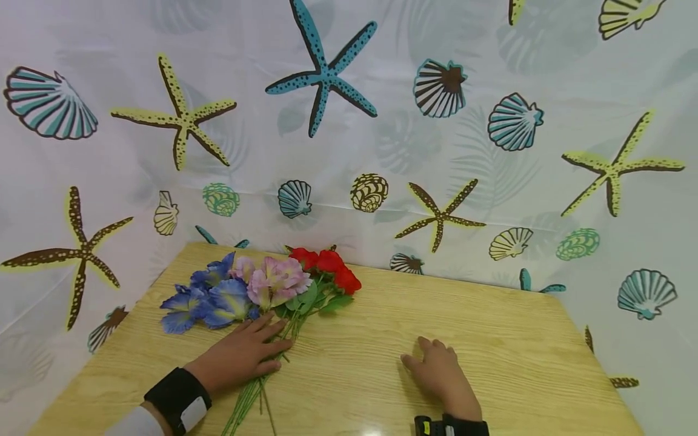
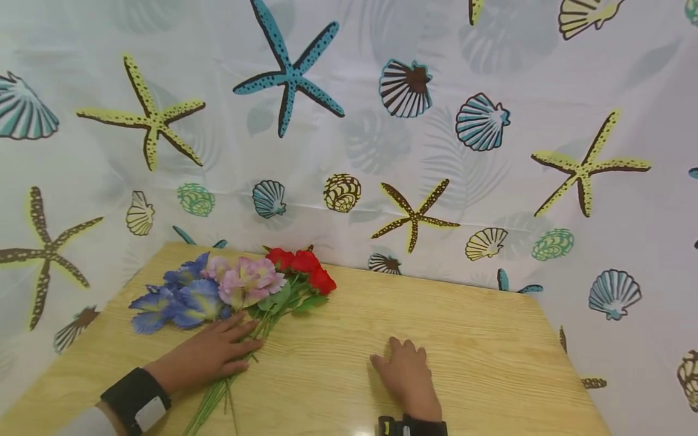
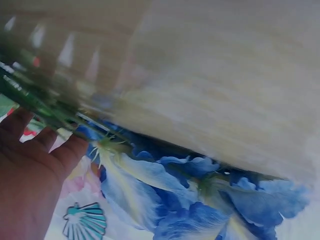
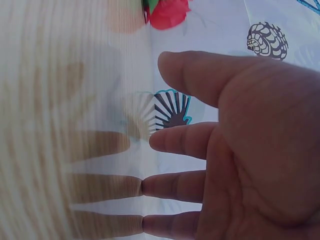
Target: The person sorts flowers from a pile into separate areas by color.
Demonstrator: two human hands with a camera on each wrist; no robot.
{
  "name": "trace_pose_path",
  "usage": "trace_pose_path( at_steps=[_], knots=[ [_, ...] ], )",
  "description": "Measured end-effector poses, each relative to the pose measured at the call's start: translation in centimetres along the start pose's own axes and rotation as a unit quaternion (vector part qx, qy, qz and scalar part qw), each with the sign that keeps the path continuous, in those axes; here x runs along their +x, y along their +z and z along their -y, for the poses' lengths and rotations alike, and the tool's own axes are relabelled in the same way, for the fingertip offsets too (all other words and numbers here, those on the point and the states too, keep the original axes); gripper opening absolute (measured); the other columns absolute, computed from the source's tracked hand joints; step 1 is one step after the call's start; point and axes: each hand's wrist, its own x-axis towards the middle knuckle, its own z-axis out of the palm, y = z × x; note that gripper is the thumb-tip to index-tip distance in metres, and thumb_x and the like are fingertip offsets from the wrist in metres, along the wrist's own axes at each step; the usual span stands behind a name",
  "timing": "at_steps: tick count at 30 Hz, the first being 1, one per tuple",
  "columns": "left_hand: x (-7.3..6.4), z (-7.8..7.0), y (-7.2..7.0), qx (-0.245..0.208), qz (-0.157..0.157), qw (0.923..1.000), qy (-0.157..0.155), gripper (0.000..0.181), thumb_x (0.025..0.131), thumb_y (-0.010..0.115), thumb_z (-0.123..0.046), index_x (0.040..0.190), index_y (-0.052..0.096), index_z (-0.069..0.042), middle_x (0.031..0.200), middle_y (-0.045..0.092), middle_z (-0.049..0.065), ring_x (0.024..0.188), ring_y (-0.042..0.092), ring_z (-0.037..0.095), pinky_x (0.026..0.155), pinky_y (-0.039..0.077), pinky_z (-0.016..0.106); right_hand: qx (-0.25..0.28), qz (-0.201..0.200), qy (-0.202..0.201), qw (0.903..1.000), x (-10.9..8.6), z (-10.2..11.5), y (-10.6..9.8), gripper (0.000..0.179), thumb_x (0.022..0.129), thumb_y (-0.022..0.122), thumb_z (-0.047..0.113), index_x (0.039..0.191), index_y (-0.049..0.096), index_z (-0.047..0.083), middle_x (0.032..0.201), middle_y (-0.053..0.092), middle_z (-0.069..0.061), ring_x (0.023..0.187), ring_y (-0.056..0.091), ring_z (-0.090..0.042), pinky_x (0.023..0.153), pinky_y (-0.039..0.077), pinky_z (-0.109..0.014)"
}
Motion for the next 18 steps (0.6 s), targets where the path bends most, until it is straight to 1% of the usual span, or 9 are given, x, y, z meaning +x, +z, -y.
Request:
trace_pose_path(
  at_steps=[5, 11, 14, 18],
  knots=[
    [-1.6, 1.8, 0.1, 0.013, -0.022, 0.9997, 0.000, 0.053, 0.104, 0.043, -0.051, 0.150, 0.047, -0.026, 0.157, 0.036, 0.012, 0.145, 0.024, 0.043, 0.105, 0.030, 0.067, 0.001, 0.000, 0.002, 1.0000, 0.0, 0.1, 0.0, 0.065, 0.096, 0.063, 0.035, 0.138, 0.049, -0.012, 0.138, 0.042, -0.042, 0.128, 0.030, -0.067, 0.104, 0.027, -0.071],
    [-3.4, 3.7, 0.0, 0.037, -0.039, 0.9986, -0.002, 0.052, 0.104, 0.044, -0.049, 0.150, 0.047, -0.024, 0.156, 0.037, 0.012, 0.144, 0.026, 0.044, 0.104, 0.032, 0.067, 0.001, 0.001, 0.002, 1.0000, -0.1, 0.1, -0.1, 0.064, 0.096, 0.063, 0.035, 0.138, 0.049, -0.012, 0.138, 0.042, -0.042, 0.128, 0.030, -0.066, 0.104, 0.026, -0.071],
    [-4.2, 4.4, 0.0, 0.050, -0.046, 0.9976, -0.008, 0.051, 0.105, 0.044, -0.048, 0.150, 0.047, -0.025, 0.156, 0.037, 0.011, 0.144, 0.027, 0.042, 0.105, 0.032, 0.066, 0.003, 0.000, 0.000, 1.0000, 0.0, 0.1, -0.1, 0.065, 0.096, 0.063, 0.035, 0.138, 0.048, -0.012, 0.138, 0.041, -0.042, 0.128, 0.030, -0.067, 0.104, 0.026, -0.071],
    [-5.2, 5.0, 0.0, 0.061, -0.054, 0.9966, -0.012, 0.049, 0.105, 0.045, -0.046, 0.150, 0.047, -0.025, 0.156, 0.037, 0.012, 0.143, 0.028, 0.042, 0.105, 0.032, 0.065, 0.005, -0.001, 0.002, 1.0000, 0.0, 0.1, 0.0, 0.065, 0.096, 0.063, 0.035, 0.138, 0.048, -0.012, 0.138, 0.041, -0.042, 0.128, 0.030, -0.067, 0.104, 0.027, -0.071]
  ],
)
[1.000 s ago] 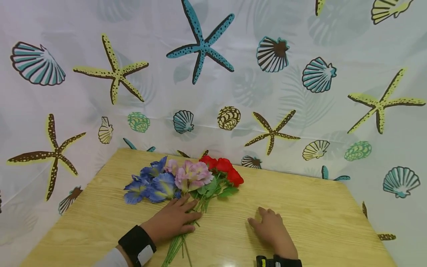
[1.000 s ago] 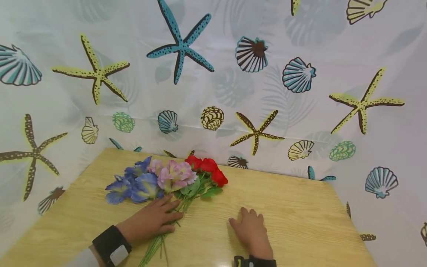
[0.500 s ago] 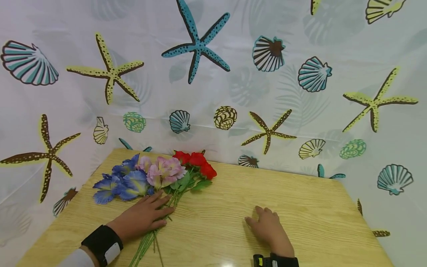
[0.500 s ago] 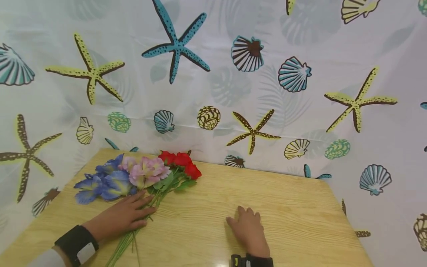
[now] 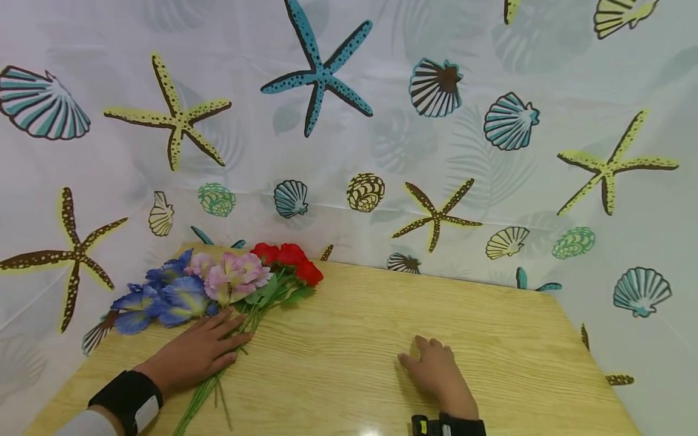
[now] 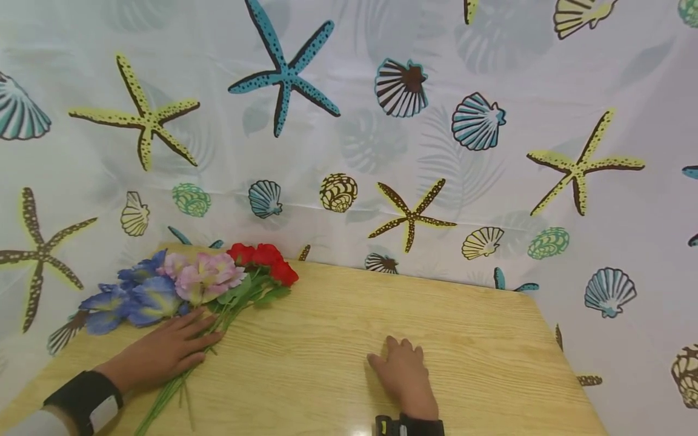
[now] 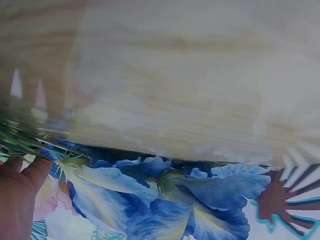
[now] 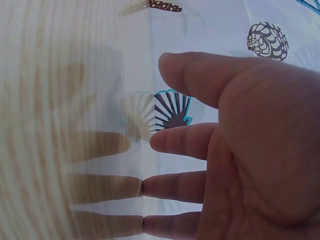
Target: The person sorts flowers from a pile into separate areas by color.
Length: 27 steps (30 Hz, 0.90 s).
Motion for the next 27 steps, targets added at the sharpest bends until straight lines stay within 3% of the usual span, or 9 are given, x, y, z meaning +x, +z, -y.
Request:
trace_pose_path(
  at_steps=[6, 10, 13, 16, 20, 24, 27],
  knots=[
    [-0.9, -0.2, -0.3, -0.003, -0.003, 0.9998, -0.019, 0.047, 0.105, 0.047, -0.043, 0.147, 0.052, -0.023, 0.154, 0.040, 0.014, 0.142, 0.030, 0.044, 0.103, 0.033, 0.066, 0.003, 0.000, -0.004, 1.0000, 0.0, 0.3, 0.4, 0.065, 0.095, 0.064, 0.036, 0.137, 0.050, -0.012, 0.137, 0.042, -0.042, 0.127, 0.031, -0.066, 0.104, 0.027, -0.071],
    [-0.1, -1.6, -0.9, -0.013, -0.004, 0.9986, -0.051, 0.041, 0.103, 0.055, -0.035, 0.138, 0.061, -0.016, 0.147, 0.047, 0.017, 0.138, 0.035, 0.045, 0.101, 0.036, 0.065, -0.001, -0.006, -0.001, 1.0000, -0.2, 0.5, 0.5, 0.064, 0.095, 0.065, 0.035, 0.136, 0.051, -0.012, 0.136, 0.043, -0.042, 0.127, 0.032, -0.067, 0.103, 0.028, -0.071],
    [1.1, -3.3, -1.4, -0.008, -0.020, 0.9963, -0.083, 0.028, 0.099, 0.063, -0.025, 0.120, 0.070, -0.010, 0.123, 0.059, 0.013, 0.117, 0.052, 0.036, 0.089, 0.048, 0.054, -0.003, -0.009, 0.000, 1.0000, -0.3, 0.6, 0.4, 0.063, 0.095, 0.065, 0.034, 0.136, 0.051, -0.012, 0.136, 0.044, -0.041, 0.127, 0.033, -0.065, 0.104, 0.028, -0.070],
    [2.3, -4.9, -1.8, -0.034, -0.011, 0.9893, -0.142, 0.016, 0.096, 0.065, -0.015, 0.107, 0.073, -0.007, 0.099, 0.055, 0.006, 0.088, 0.049, 0.024, 0.072, 0.046, 0.041, -0.006, -0.011, -0.001, 0.9999, -0.4, 0.6, 0.3, 0.063, 0.095, 0.064, 0.034, 0.135, 0.052, -0.013, 0.135, 0.045, -0.041, 0.127, 0.034, -0.065, 0.104, 0.028, -0.070],
    [3.2, -6.5, -2.0, -0.066, 0.019, 0.9761, -0.206, 0.011, 0.091, 0.069, -0.008, 0.102, 0.073, -0.005, 0.090, 0.053, 0.005, 0.082, 0.052, 0.025, 0.067, 0.047, 0.039, -0.008, -0.013, 0.003, 0.9999, -0.4, 0.5, 0.3, 0.063, 0.095, 0.065, 0.034, 0.135, 0.051, -0.013, 0.135, 0.045, -0.041, 0.126, 0.034, -0.066, 0.103, 0.029, -0.070],
    [3.7, -7.4, -2.1, -0.070, 0.019, 0.9717, -0.225, 0.012, 0.087, 0.073, -0.004, 0.099, 0.072, -0.005, 0.090, 0.059, 0.009, 0.083, 0.061, 0.031, 0.067, 0.053, 0.043, -0.009, -0.012, 0.007, 0.9999, -0.4, 0.5, 0.2, 0.063, 0.095, 0.065, 0.033, 0.135, 0.051, -0.013, 0.136, 0.044, -0.041, 0.126, 0.034, -0.066, 0.102, 0.031, -0.070],
    [4.1, -8.0, -2.3, -0.073, 0.013, 0.9696, -0.233, 0.013, 0.088, 0.069, 0.003, 0.100, 0.071, -0.003, 0.091, 0.063, 0.011, 0.078, 0.063, 0.031, 0.065, 0.053, 0.044, -0.009, -0.014, 0.007, 0.9998, -0.4, 0.6, 0.1, 0.063, 0.095, 0.065, 0.033, 0.135, 0.051, -0.013, 0.136, 0.044, -0.041, 0.126, 0.034, -0.066, 0.102, 0.031, -0.070]
  ],
)
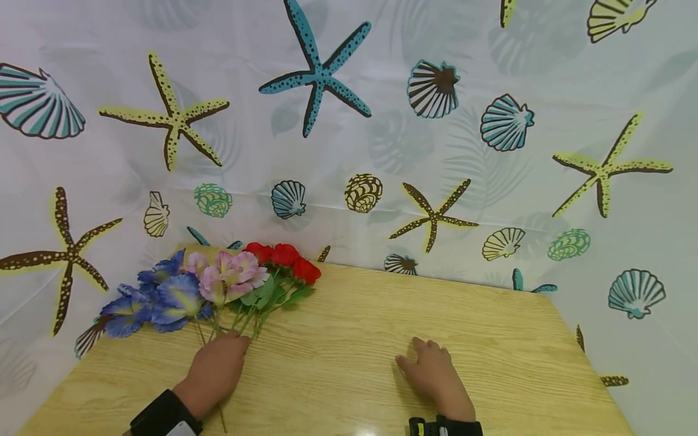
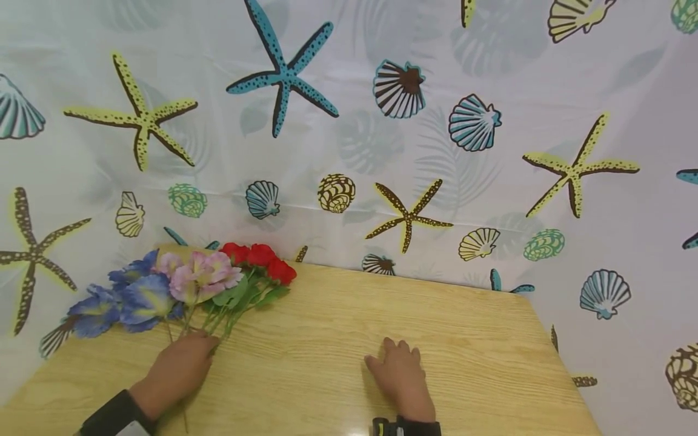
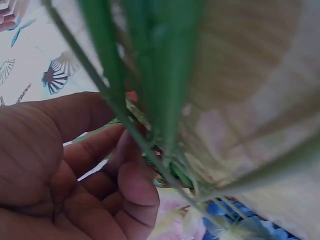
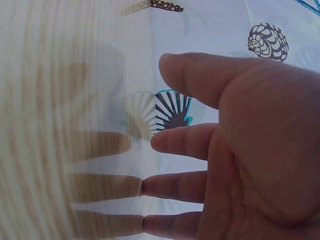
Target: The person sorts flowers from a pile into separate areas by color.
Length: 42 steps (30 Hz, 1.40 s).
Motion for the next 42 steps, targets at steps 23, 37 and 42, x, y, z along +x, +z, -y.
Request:
trace_pose_path(
  at_steps=[23, 37, 42],
  knots=[
    [1.0, -4.4, 0.0, -0.192, -0.018, 0.9787, -0.071, 0.045, 0.087, 0.049, 0.014, 0.131, 0.054, 0.004, 0.064, 0.052, 0.005, 0.051, 0.037, 0.016, 0.050, 0.023, 0.030, 0.008, 0.006, 0.000, 1.0000, 0.0, -0.7, 0.2, 0.063, 0.095, 0.064, 0.034, 0.136, 0.050, -0.012, 0.135, 0.044, -0.041, 0.126, 0.034, -0.066, 0.103, 0.029, -0.070],
    [3.1, -10.2, 0.1, -0.415, -0.029, 0.9086, -0.039, 0.043, 0.097, 0.057, 0.001, 0.139, 0.048, -0.004, 0.091, 0.057, 0.006, 0.064, 0.059, 0.019, 0.051, 0.043, 0.033, 0.008, 0.005, -0.005, 0.9999, 0.2, -0.7, -0.1, 0.064, 0.096, 0.063, 0.036, 0.138, 0.049, -0.011, 0.135, 0.045, -0.040, 0.126, 0.035, -0.065, 0.102, 0.031, -0.070],
    [3.6, -11.7, 0.3, -0.479, -0.036, 0.8766, -0.028, 0.040, 0.099, 0.055, -0.002, 0.138, 0.048, -0.001, 0.096, 0.054, 0.007, 0.077, 0.065, 0.022, 0.058, 0.047, 0.034, 0.023, 0.006, -0.004, 0.9997, 0.4, -0.5, -0.4, 0.064, 0.098, 0.061, 0.036, 0.139, 0.048, -0.011, 0.138, 0.044, -0.038, 0.128, 0.035, -0.061, 0.103, 0.030, -0.069]
  ],
)
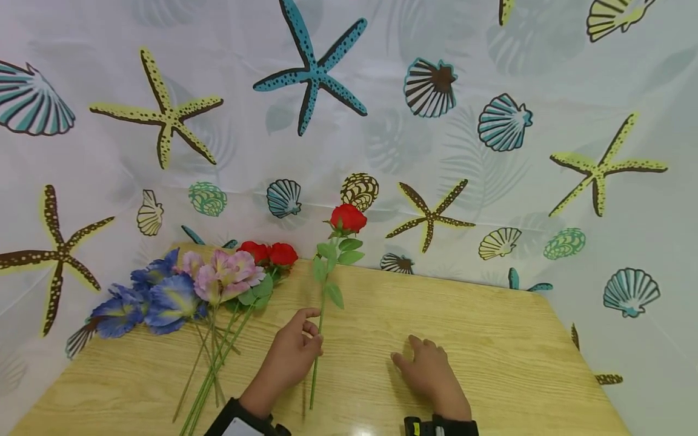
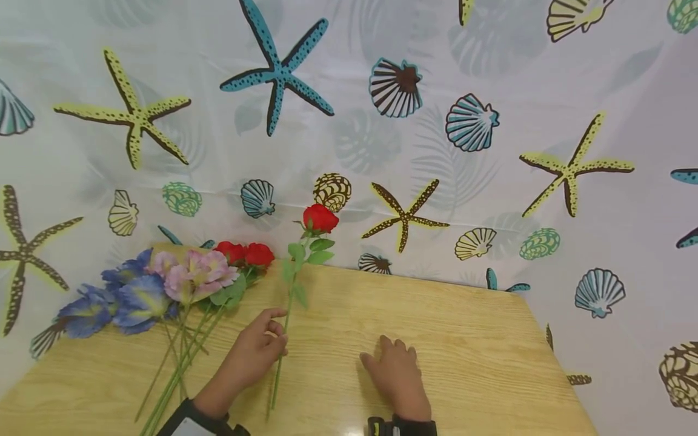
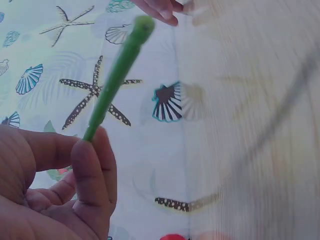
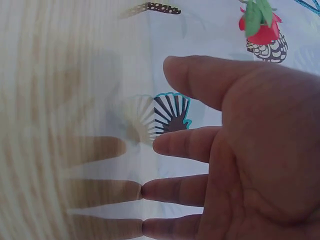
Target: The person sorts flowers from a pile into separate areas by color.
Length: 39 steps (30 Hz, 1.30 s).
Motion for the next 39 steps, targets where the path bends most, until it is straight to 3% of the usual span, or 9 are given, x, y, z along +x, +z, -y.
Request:
trace_pose_path(
  at_steps=[6, 12, 18, 22, 24, 29, 32, 36, 39],
  knots=[
    [-0.4, -0.4, 1.0, -0.075, 0.010, 0.9970, 0.012, 0.032, 0.101, 0.055, -0.005, 0.131, 0.051, 0.003, 0.099, 0.054, 0.010, 0.080, 0.065, 0.025, 0.059, 0.047, 0.030, 0.100, -0.060, -0.020, 0.9930, -0.2, 1.5, -0.8, 0.059, 0.100, 0.060, 0.030, 0.144, 0.045, -0.006, 0.143, 0.045, -0.031, 0.130, 0.043, -0.050, 0.101, 0.040, -0.061],
    [-0.9, -0.5, 2.0, -0.094, 0.023, 0.9953, 0.009, 0.027, 0.102, 0.054, -0.010, 0.125, 0.054, 0.004, 0.104, 0.056, 0.011, 0.082, 0.065, 0.023, 0.058, 0.047, 0.028, 0.245, -0.132, -0.058, 0.9589, -0.4, 4.4, -1.1, 0.051, 0.098, 0.066, 0.025, 0.144, 0.049, 0.010, 0.132, 0.059, -0.014, 0.113, 0.062, -0.030, 0.082, 0.056, -0.042],
    [-1.2, -0.8, 2.8, -0.095, 0.024, 0.9949, 0.021, 0.024, 0.102, 0.055, -0.012, 0.120, 0.057, 0.003, 0.105, 0.058, 0.013, 0.081, 0.064, 0.021, 0.064, 0.049, 0.030, 0.345, -0.117, -0.092, 0.9267, -0.6, 7.4, -0.4, 0.049, 0.095, 0.069, 0.016, 0.141, 0.051, 0.011, 0.118, 0.062, -0.011, 0.098, 0.064, -0.021, 0.073, 0.056, -0.030],
    [-1.3, -0.8, 3.4, -0.105, 0.031, 0.9939, 0.011, 0.023, 0.102, 0.055, -0.013, 0.119, 0.058, 0.003, 0.104, 0.059, 0.013, 0.082, 0.064, 0.021, 0.067, 0.050, 0.032, 0.381, -0.104, -0.104, 0.9127, -0.6, 8.5, 0.2, 0.051, 0.093, 0.069, 0.010, 0.140, 0.050, 0.010, 0.115, 0.060, -0.015, 0.095, 0.063, -0.023, 0.072, 0.056, -0.029],
    [-1.3, -0.8, 3.7, -0.111, 0.035, 0.9932, 0.009, 0.023, 0.102, 0.055, -0.012, 0.118, 0.058, 0.004, 0.104, 0.060, 0.013, 0.082, 0.064, 0.021, 0.068, 0.050, 0.032, 0.385, -0.108, -0.103, 0.9106, -0.5, 8.9, 0.5, 0.051, 0.093, 0.069, 0.010, 0.140, 0.050, 0.011, 0.113, 0.060, -0.013, 0.094, 0.062, -0.022, 0.072, 0.055, -0.030],
    [-1.4, -0.9, 4.4, -0.112, 0.036, 0.9929, 0.019, 0.019, 0.101, 0.056, -0.011, 0.115, 0.060, 0.003, 0.103, 0.062, 0.014, 0.081, 0.065, 0.021, 0.068, 0.052, 0.031, 0.361, -0.145, -0.101, 0.9156, -0.4, 9.3, 1.1, 0.045, 0.093, 0.069, 0.011, 0.136, 0.054, 0.011, 0.104, 0.062, -0.005, 0.093, 0.062, -0.018, 0.074, 0.050, -0.031],
    [-1.5, -1.0, 4.8, -0.103, 0.031, 0.9940, 0.020, 0.017, 0.101, 0.056, -0.012, 0.113, 0.061, 0.000, 0.103, 0.063, 0.013, 0.080, 0.066, 0.019, 0.065, 0.052, 0.029, 0.361, -0.161, -0.106, 0.9125, -0.4, 9.5, 1.3, 0.042, 0.094, 0.067, 0.008, 0.134, 0.056, 0.009, 0.100, 0.062, -0.005, 0.090, 0.064, -0.017, 0.073, 0.051, -0.030],
    [-1.6, -1.0, 5.2, -0.082, 0.030, 0.9961, 0.011, 0.018, 0.100, 0.058, -0.014, 0.113, 0.062, -0.002, 0.100, 0.064, 0.008, 0.080, 0.065, 0.016, 0.064, 0.051, 0.029, 0.364, -0.159, -0.104, 0.9115, -0.6, 9.3, 1.4, 0.040, 0.095, 0.064, 0.005, 0.134, 0.055, 0.006, 0.098, 0.064, -0.007, 0.083, 0.065, -0.016, 0.068, 0.054, -0.028],
    [-1.5, -0.8, 5.1, -0.058, 0.041, 0.9974, 0.009, 0.028, 0.099, 0.061, -0.018, 0.123, 0.059, -0.002, 0.103, 0.062, 0.007, 0.086, 0.064, 0.019, 0.068, 0.053, 0.034, 0.361, -0.155, -0.099, 0.9143, -0.6, 8.8, 1.3, 0.039, 0.097, 0.063, 0.008, 0.135, 0.054, 0.007, 0.098, 0.064, -0.009, 0.080, 0.064, -0.017, 0.068, 0.055, -0.030]
  ],
)
